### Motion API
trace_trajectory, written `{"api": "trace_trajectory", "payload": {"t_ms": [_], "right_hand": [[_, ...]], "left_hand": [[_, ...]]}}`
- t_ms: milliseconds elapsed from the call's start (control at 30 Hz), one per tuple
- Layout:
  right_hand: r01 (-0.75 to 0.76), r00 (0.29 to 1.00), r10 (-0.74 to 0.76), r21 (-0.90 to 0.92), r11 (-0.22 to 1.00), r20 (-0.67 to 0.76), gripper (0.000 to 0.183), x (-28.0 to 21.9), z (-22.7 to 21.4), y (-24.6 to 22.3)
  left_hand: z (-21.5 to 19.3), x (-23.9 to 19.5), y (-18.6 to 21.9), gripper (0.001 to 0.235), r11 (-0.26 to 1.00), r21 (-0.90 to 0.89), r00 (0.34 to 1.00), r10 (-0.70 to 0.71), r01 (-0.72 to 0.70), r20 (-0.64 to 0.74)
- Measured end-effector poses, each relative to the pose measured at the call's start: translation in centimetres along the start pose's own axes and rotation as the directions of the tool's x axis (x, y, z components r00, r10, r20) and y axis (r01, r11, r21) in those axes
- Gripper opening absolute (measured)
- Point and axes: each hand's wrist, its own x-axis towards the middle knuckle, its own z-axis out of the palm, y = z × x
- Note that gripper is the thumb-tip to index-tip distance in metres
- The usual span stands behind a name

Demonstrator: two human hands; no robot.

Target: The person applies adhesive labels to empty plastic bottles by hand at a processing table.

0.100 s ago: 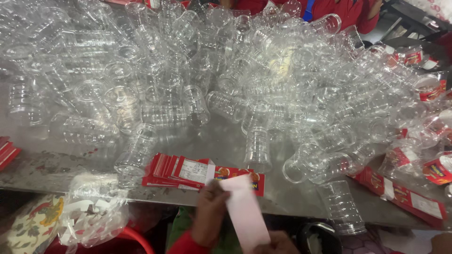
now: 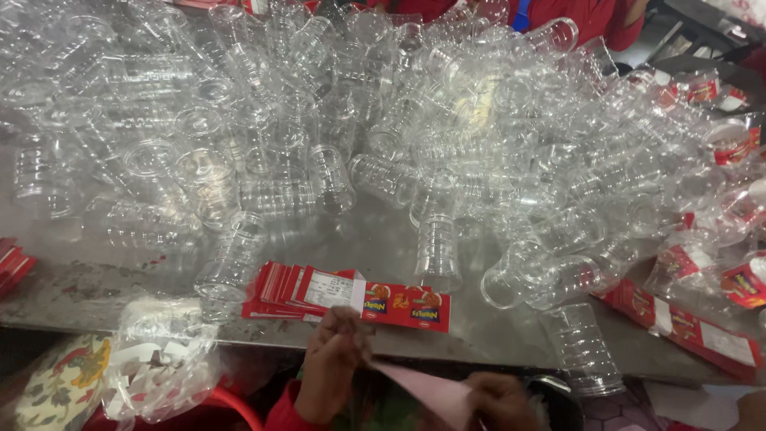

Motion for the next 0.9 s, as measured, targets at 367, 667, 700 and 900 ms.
{"api": "trace_trajectory", "payload": {"t_ms": [367, 667, 700, 900], "right_hand": [[0.222, 0.970, -0.209, -0.106, 0.969, 0.123, 0.012, -1.1, 3.7, -2.7], [0.561, 0.662, -0.745, -0.714, 0.419, 0.083, 0.021, -2.8, 8.2, -9.2], [0.522, 0.651, -0.756, -0.761, 0.385, 0.064, 0.020, -2.6, 9.0, -8.3], [0.360, 0.887, -0.346, -0.011, 0.933, -0.304, 0.008, -0.7, 6.5, -3.6]], "left_hand": [[0.7, -2.5, -7.5, 0.021, 0.549, 0.766, 0.751, -0.337, -0.334, 0.568], [1.5, -3.2, -7.7, 0.024, 0.341, 0.854, 0.890, -0.092, -0.392, 0.446], [1.4, -3.3, -7.8, 0.021, 0.247, 0.813, 0.839, -0.004, -0.527, 0.544], [1.9, -3.3, -6.8, 0.031, 0.257, 0.849, 0.874, -0.031, -0.462, 0.485]]}}
